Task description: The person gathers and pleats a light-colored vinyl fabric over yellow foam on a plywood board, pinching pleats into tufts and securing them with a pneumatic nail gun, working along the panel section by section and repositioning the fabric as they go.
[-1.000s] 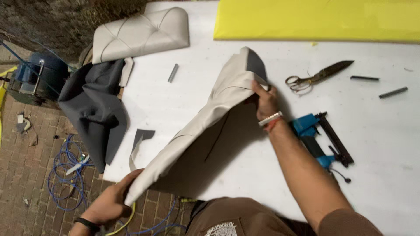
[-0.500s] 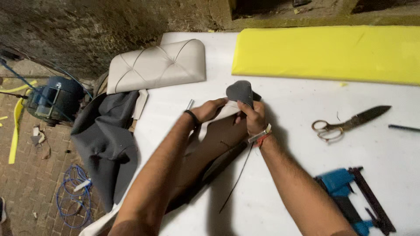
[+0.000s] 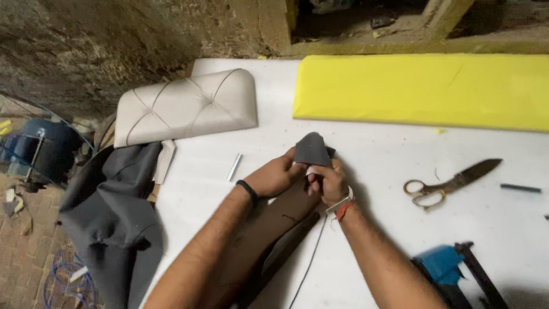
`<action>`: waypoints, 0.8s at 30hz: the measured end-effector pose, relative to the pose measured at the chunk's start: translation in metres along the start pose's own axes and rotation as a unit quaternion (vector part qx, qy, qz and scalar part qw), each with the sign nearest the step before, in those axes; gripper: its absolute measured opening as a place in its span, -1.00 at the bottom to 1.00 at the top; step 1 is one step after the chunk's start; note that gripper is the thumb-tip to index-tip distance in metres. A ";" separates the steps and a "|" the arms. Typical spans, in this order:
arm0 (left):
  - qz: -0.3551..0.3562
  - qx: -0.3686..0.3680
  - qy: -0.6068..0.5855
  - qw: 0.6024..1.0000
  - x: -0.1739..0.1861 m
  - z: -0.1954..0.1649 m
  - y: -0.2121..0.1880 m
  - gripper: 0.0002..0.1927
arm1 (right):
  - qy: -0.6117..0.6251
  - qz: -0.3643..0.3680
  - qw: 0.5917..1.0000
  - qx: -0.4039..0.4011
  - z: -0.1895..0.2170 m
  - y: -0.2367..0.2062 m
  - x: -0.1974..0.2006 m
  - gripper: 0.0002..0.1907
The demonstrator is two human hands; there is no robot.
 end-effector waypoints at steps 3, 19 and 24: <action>-0.009 0.014 0.098 0.995 -0.016 -0.023 -0.011 -0.33 | -0.101 -0.150 0.969 0.170 0.047 -0.038 0.006 -0.75; -0.026 -0.150 0.125 0.980 -0.039 -0.061 -0.014 -0.28 | -0.665 -0.373 0.620 0.183 0.100 -0.279 0.135 -0.60; -0.002 -0.060 0.111 0.992 -0.034 -0.047 -0.013 -0.23 | -0.725 -0.378 0.574 -0.040 0.068 -0.344 0.188 0.08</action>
Point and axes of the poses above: each hand's wrist, its own y-axis towards the middle knuckle, its own x-axis out of the back of the hand, z = x × y, the point moved 8 cm from there along y, towards the middle knuckle, and after that the axes turned 4 degrees about -x, right-handed, at the moved point
